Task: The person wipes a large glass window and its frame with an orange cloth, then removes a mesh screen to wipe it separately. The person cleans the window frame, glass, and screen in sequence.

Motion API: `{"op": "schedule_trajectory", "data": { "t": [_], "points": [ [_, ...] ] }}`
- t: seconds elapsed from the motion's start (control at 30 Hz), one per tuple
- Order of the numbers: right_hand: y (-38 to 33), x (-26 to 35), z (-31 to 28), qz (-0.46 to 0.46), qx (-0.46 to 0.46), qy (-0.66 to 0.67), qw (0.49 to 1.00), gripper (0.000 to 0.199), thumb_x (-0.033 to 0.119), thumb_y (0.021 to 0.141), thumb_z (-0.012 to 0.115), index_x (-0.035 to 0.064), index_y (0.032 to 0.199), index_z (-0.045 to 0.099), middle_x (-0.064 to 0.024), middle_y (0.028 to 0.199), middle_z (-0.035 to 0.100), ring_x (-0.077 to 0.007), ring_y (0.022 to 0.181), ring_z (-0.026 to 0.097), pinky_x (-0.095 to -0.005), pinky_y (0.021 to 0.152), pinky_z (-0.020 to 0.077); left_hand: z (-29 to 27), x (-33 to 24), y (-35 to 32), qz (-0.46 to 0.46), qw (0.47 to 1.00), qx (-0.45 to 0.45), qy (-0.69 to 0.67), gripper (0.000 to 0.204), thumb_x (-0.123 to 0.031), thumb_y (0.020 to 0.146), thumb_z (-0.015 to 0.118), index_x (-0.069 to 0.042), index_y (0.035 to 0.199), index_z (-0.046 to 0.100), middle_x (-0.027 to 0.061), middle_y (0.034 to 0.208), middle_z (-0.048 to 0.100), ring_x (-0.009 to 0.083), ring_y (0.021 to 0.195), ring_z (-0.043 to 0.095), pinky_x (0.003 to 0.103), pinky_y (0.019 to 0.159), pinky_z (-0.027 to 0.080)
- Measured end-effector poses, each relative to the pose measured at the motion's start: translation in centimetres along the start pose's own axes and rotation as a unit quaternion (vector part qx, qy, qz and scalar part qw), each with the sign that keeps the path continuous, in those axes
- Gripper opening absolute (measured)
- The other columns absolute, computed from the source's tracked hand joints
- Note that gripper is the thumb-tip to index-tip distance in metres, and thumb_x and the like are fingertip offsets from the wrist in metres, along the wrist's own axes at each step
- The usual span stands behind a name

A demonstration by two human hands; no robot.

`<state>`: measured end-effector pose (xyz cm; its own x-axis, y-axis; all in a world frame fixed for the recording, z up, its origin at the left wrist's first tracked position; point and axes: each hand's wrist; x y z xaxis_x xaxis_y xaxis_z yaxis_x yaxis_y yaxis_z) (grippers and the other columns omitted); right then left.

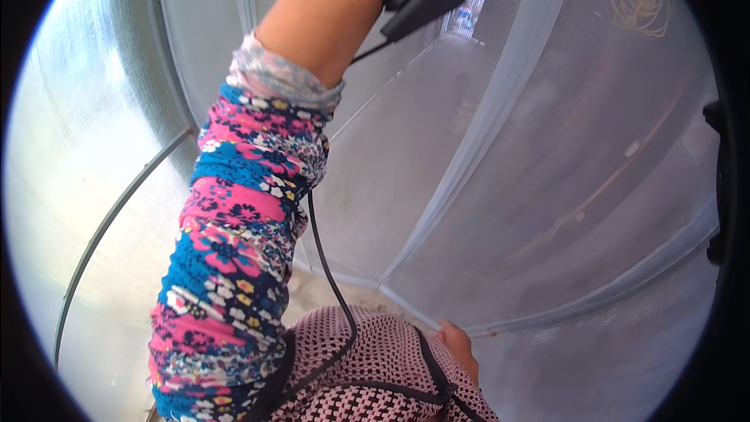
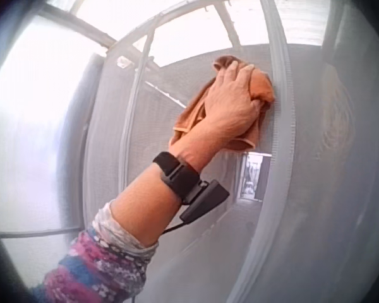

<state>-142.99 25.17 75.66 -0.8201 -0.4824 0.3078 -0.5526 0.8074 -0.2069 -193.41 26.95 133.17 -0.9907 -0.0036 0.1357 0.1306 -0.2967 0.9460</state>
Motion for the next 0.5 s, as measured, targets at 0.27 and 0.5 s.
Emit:
{"op": "schedule_trajectory", "data": {
  "t": [0.27,0.5],
  "points": [
    [-1.1,-1.4,-0.3,-0.011,0.022,0.008,1.000,0.039,0.024,0.087,0.070,0.0140,0.124,0.062,-0.0125,0.096,0.072,-0.0373,0.088,0.069,-0.0502,0.077,0.0548,-5.4,-9.6,-25.8,-0.143,0.983,0.105,-0.055,0.060,-0.016,0.081,0.071,-0.006,0.138,0.056,0.0216,0.143,0.051,0.0409,0.134,0.047,0.049,0.111,0.039],
    [-5.2,-0.8,-1.4,0.007,0.043,-0.005,0.999,0.039,0.024,0.086,0.072,0.0144,0.123,0.063,-0.0090,0.096,0.073,-0.0343,0.088,0.070,-0.0478,0.075,0.0557,-9.7,-17.0,-45.3,-0.246,0.951,0.179,-0.059,0.073,-0.011,0.067,0.083,-0.014,0.136,0.061,0.0205,0.152,0.043,0.0474,0.141,0.040,0.051,0.113,0.039]
  ]
}}
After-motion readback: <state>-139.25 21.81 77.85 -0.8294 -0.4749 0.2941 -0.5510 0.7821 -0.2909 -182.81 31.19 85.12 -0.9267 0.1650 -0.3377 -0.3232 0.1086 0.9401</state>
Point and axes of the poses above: each hand's wrist, its own y-axis towards the middle knuckle, its own z-axis out of the palm, x = y × z
